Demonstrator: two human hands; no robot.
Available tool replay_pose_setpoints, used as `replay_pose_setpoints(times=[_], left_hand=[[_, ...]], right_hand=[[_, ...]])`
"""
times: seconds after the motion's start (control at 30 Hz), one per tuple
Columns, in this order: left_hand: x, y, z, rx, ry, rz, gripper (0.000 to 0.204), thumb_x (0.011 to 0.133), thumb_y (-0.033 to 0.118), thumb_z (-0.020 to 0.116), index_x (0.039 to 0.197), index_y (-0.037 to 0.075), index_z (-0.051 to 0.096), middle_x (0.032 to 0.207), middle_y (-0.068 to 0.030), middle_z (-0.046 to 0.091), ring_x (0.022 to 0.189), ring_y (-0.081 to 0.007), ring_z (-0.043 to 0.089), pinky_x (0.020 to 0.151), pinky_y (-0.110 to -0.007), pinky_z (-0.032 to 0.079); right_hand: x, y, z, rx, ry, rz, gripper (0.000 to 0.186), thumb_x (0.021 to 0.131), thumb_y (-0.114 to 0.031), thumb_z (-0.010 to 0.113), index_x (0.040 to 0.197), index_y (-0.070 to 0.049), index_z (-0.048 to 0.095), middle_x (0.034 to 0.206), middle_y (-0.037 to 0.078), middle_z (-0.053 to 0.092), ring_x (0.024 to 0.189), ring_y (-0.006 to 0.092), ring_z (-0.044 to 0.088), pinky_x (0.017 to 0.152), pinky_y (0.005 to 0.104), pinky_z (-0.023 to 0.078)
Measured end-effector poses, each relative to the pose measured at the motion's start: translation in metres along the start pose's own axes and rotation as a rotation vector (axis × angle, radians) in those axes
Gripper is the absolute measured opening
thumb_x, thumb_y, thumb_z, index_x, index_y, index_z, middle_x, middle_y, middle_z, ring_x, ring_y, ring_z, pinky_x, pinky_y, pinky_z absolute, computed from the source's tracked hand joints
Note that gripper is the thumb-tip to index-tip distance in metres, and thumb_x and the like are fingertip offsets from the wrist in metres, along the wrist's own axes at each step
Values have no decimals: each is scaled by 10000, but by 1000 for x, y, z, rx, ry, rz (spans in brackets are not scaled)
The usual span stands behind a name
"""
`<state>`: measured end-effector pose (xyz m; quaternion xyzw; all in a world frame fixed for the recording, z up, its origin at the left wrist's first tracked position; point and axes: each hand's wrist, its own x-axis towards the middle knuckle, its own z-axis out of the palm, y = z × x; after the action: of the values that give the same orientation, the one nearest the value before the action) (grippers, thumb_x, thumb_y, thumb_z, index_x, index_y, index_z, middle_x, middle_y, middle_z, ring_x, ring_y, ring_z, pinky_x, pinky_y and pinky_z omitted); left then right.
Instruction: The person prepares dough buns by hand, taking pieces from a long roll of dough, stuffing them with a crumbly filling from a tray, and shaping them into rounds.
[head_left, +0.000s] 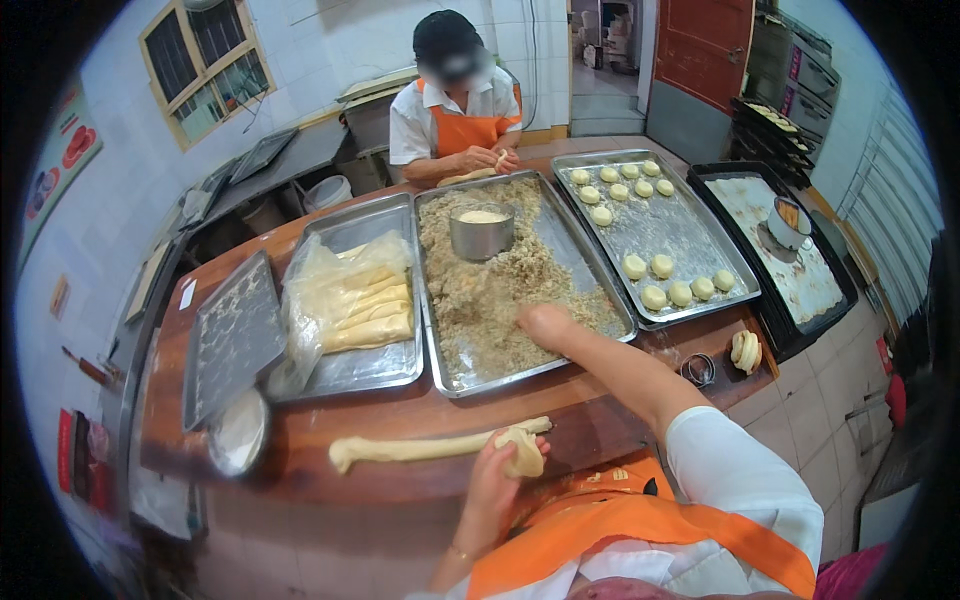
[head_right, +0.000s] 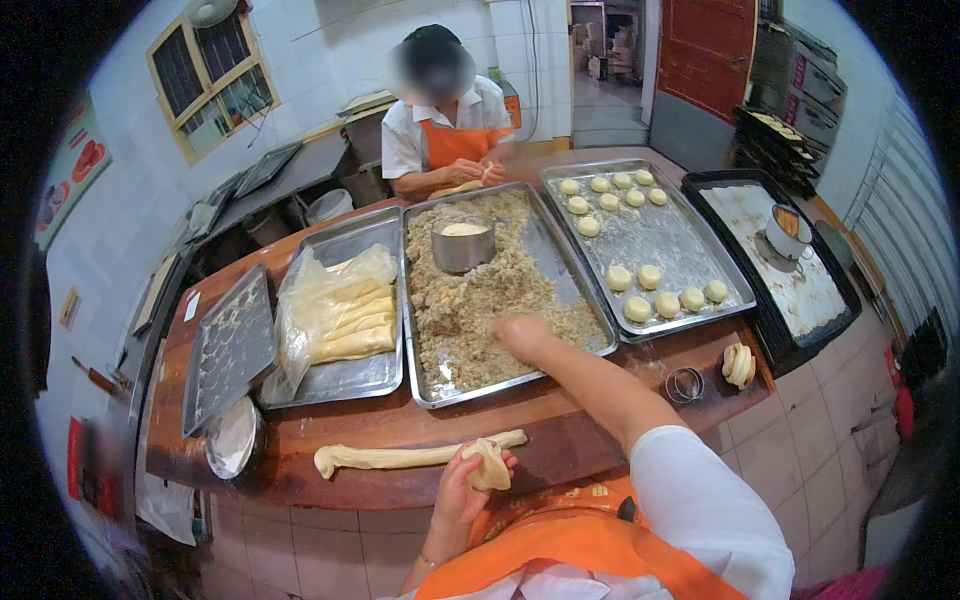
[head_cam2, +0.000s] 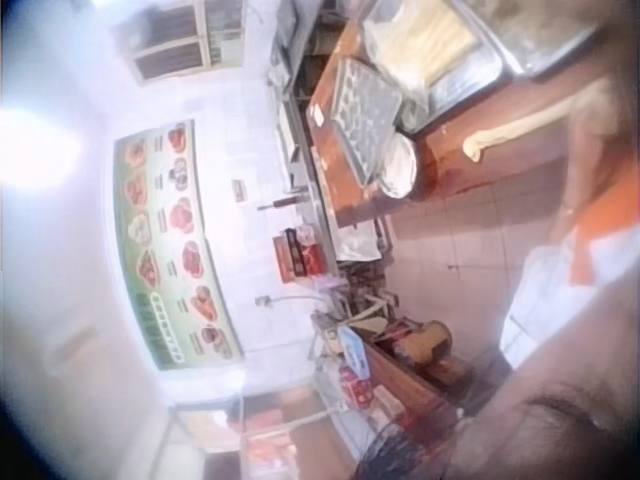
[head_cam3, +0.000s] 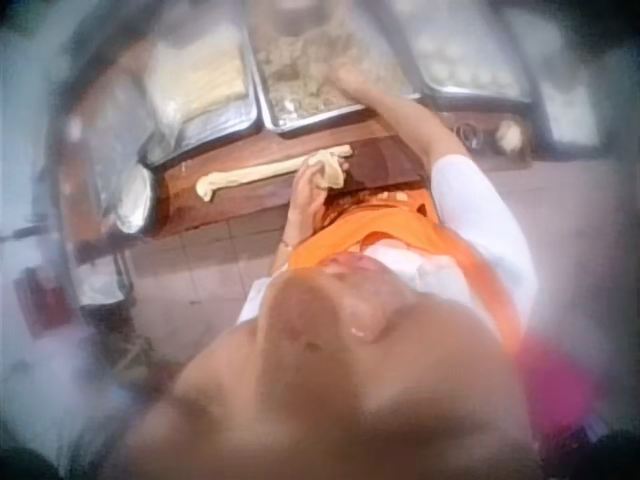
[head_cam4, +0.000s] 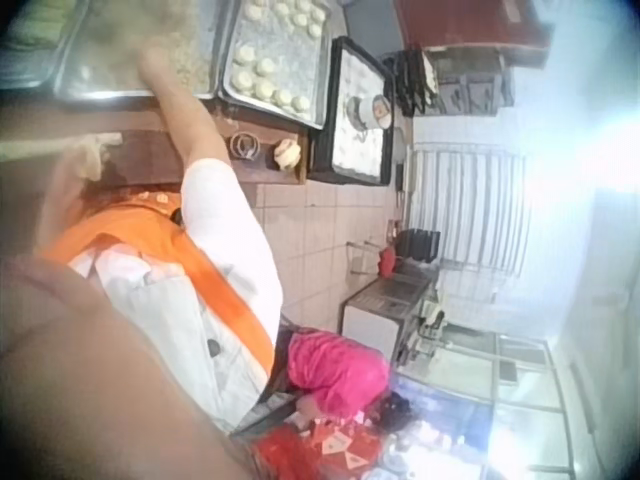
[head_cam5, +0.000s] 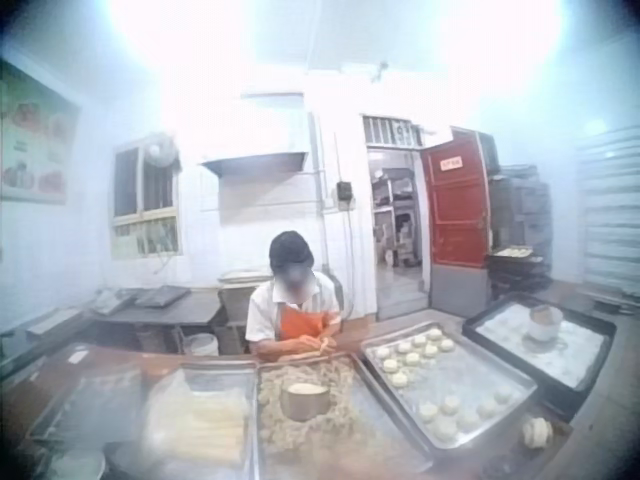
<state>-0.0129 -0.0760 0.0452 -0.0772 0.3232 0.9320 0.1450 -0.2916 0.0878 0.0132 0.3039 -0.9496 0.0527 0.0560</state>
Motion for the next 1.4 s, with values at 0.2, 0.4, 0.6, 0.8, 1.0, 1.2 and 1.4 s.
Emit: replay_pose_setpoints(times=[0.2, 0.4, 0.6, 0.8, 1.0, 1.2, 1.4], left_hand=[[-3, 1, -17, -80, -10, 35, 343, 964, 164, 522, 1263, 0, 490, 1148, -231, 630, 1074, -378, 635, 920, -475, 541], [-11, 1, -16, -109, 17, 24, 357, 966, 167, 519, 1278, -3, 488, 1164, -225, 624, 1076, -372, 632, 925, -470, 537], [-10, -6, -7, -132, 35, -7, 375, 959, 166, 542, 1290, -3, 492, 1167, -218, 624, 1075, -367, 629, 935, -477, 529], [-9, -9, -21, -191, -22, -11, 371, 942, 138, 585, 1274, -10, 515, 1176, -179, 619, 1109, -333, 608, 967, -445, 515], [-5, -10, -21, -93, 161, 4, 336, 981, 135, 565, 1266, -35, 509, 1190, -187, 613, 1109, -325, 612, 963, -445, 522], [-7, -15, -17, -80, 163, -14, 345, 994, 133, 543, 1283, -49, 495, 1225, -214, 608, 1129, -338, 616, 968, -460, 520], [3, -15, -9, -99, 192, -60, 342, 992, 128, 537, 1285, -42, 489, 1247, -214, 594, 1163, -352, 593, 1005, -465, 497]], right_hand=[[15, 47, 1, 1259, 216, 657, 302, 991, -342, 528, 986, -60, 636, 797, 65, 660, 686, 216, 641, 537, 369, 463], [-3, 15, -48, 1765, 191, 572, 362, 1026, -391, 478, 973, -74, 644, 793, 3, 641, 596, 112, 521, 498, 304, 357], [1, 40, -20, 1066, 411, 421, 414, 1005, -438, 499, 831, -87, 630, 787, -1, 612, 591, 147, 499, 569, 330, 412], [-1, 43, -25, 1572, 333, 536, 484, 989, -479, 517, 718, -88, 610, 706, -5, 602, 643, 127, 529, 592, 314, 423], [-12, 31, -45, 1306, 532, 449, 482, 977, -431, 555, 718, -32, 629, 652, 40, 602, 603, 135, 542, 567, 342, 439], [-20, 29, -54, 917, 410, 448, 535, 979, -471, 523, 776, 5, 657, 652, 77, 623, 625, 207, 582, 601, 363, 473], [-10, 52, -32, 1843, 357, 490, 440, 1014, -496, 460, 1105, -110, 651, 869, 28, 673, 657, 197, 603, 581, 300, 490]])
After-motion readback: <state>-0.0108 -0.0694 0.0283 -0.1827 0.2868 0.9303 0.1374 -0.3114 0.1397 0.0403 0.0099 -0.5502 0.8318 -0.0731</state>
